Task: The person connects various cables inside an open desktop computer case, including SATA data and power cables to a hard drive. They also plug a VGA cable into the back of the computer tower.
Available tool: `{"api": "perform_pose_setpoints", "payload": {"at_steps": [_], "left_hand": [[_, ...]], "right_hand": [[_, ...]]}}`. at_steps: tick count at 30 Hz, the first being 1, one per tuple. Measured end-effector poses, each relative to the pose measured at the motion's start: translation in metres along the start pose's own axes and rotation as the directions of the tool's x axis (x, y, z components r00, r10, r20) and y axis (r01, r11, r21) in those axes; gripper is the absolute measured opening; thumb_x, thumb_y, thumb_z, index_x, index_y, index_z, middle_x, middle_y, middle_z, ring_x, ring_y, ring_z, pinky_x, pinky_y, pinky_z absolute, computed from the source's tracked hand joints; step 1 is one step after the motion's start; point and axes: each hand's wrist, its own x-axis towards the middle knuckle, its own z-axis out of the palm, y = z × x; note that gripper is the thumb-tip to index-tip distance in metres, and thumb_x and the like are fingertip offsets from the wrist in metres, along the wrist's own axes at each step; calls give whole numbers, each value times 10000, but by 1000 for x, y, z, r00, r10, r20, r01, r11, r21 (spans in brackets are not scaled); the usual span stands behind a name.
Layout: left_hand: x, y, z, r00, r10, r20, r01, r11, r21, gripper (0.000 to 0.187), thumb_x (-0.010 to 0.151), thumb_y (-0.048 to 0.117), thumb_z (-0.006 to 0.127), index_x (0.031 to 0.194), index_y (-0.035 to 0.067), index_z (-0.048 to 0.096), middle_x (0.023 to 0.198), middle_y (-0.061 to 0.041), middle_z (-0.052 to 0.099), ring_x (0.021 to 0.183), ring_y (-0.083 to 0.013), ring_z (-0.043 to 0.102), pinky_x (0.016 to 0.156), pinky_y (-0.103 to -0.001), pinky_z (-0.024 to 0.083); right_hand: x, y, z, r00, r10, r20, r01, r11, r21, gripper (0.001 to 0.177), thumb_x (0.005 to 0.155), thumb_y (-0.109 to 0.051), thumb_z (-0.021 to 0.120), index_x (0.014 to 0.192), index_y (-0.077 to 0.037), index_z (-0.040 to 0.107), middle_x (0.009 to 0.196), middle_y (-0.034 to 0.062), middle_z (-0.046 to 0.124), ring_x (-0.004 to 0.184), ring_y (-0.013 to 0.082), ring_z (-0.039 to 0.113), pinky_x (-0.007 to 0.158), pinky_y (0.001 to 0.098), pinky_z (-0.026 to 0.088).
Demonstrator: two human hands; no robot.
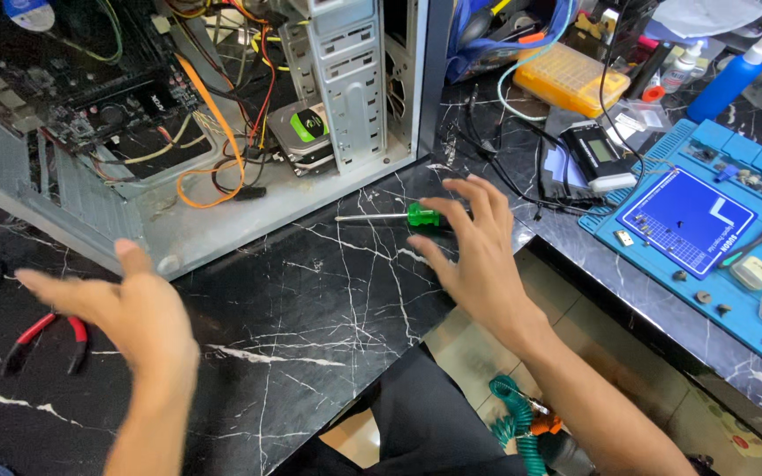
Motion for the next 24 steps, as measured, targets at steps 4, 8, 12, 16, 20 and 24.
{"api": "perform_pose_setpoints", "payload": {"at_steps": [4, 8, 12, 16, 20, 24], "left_hand": [[-72, 63, 8, 970, 237, -52, -238, 971, -10, 671, 1143, 4, 758, 1576, -16, 245, 1640, -333, 301, 1483, -441, 404, 1301, -527, 275], [-104, 63, 16, 964, 91, 250, -67, 993, -101, 743, 1101, 295, 703, 1654, 17, 293, 1699, -222, 387, 1564, -334, 492, 1329, -500, 337], [-108, 73, -2, 913, -19, 407, 65, 993, -100, 711, 1104, 382, 645, 1669, 67, 351, 1646, -180, 481, 1557, -286, 559, 1232, -472, 470], [-98, 69, -27, 926, -133, 354, 164, 985, -59, 683, 1076, 396, 662, 1638, 141, 368, 1618, -95, 539, 1495, -202, 593, 1175, -446, 509], [-72, 44, -43, 951, -204, 232, 227, 971, -75, 676, 1081, 302, 668, 1652, 114, 359, 1558, -135, 578, 1439, -207, 639, 1077, -389, 545], [-21, -16, -66, 962, 266, 68, -274, 918, 285, 626, 949, -115, 779, 1504, 63, 549, 1244, -183, 632, 1156, -425, 674, 1087, -567, 501]], "right_hand": [[7, -40, -16, 999, -46, 5, 45, 989, 139, 387, 1100, -323, 827, 1410, -128, 701, 1582, 192, 587, 1585, 472, 477, 1302, 697, 405], [16, -76, -24, 993, -121, 14, 112, 952, 284, 368, 1094, -255, 830, 1405, -93, 718, 1540, 165, 618, 1588, 451, 503, 1303, 663, 431], [24, -103, -14, 972, -217, 94, 166, 907, 387, 376, 1095, -262, 813, 1416, -90, 718, 1534, 130, 609, 1558, 405, 519, 1281, 613, 447], [38, -118, -2, 962, -265, 72, 214, 888, 407, 392, 1090, -264, 823, 1428, -94, 722, 1520, 157, 638, 1488, 398, 580, 1275, 591, 448], [55, -133, 13, 956, -271, 115, 186, 859, 477, 368, 1088, -266, 810, 1405, -95, 735, 1439, 137, 705, 1392, 338, 658, 1232, 499, 476], [72, -163, 52, 842, -470, 265, 241, 768, 594, 445, 1011, -183, 863, 1432, -86, 755, 1338, 205, 772, 1319, 487, 702, 1145, 577, 532]]}}
